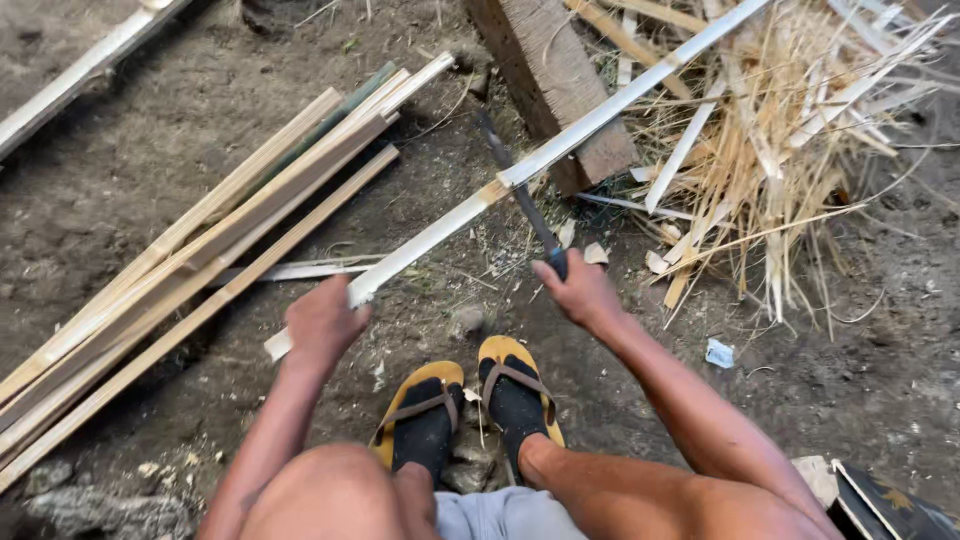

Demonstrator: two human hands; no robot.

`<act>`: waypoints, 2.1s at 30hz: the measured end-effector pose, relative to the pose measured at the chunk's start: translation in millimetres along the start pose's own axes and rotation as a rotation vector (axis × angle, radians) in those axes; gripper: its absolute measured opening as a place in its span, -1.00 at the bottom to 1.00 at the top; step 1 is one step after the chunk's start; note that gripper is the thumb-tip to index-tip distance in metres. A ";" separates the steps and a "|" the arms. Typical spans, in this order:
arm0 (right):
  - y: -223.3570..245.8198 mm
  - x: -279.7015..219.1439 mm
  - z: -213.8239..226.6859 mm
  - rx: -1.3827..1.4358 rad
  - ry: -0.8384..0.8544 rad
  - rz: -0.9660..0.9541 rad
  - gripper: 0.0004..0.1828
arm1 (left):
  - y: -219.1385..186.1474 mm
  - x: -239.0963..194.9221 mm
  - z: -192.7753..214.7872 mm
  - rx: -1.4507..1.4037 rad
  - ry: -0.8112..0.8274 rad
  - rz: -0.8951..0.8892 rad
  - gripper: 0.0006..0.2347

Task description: The person uses a machete to split long bamboo poles into thin strips. They repeatedly position each pole on a wooden block and strike it with the machete to separate the material, then set the finished strips aside.

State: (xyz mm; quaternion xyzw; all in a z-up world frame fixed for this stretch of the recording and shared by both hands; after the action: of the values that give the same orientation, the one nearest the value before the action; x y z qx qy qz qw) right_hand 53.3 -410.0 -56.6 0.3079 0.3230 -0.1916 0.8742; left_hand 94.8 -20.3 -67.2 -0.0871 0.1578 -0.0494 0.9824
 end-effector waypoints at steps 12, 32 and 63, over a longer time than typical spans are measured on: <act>-22.3 31.9 88.7 -0.057 -0.243 -0.079 -0.35 | 74.7 -39.1 0.7 0.170 0.050 0.097 -0.76; -20.7 51.6 42.9 -0.053 -0.197 0.002 -0.35 | -37.8 29.6 22.1 -0.111 -0.326 -0.247 -0.56; 32.1 6.6 -37.1 -0.342 0.185 0.192 -0.41 | -2.2 22.7 8.7 0.013 -0.012 -0.018 -0.81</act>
State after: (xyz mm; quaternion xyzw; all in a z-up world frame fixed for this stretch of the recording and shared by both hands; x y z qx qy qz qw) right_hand 58.6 -362.6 -70.2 0.2008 0.3988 -0.0209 0.8945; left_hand 118.9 -23.9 -65.5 -0.0827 0.1509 -0.0589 0.9833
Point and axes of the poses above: each hand's wrist, its own x-axis towards the middle knuckle, its own z-axis out of the back of the hand, y = z × x, the point moved 9 cm from there along x, towards the middle knuckle, and after that the axes turned 5 degrees about x, right-handed, at the moved point
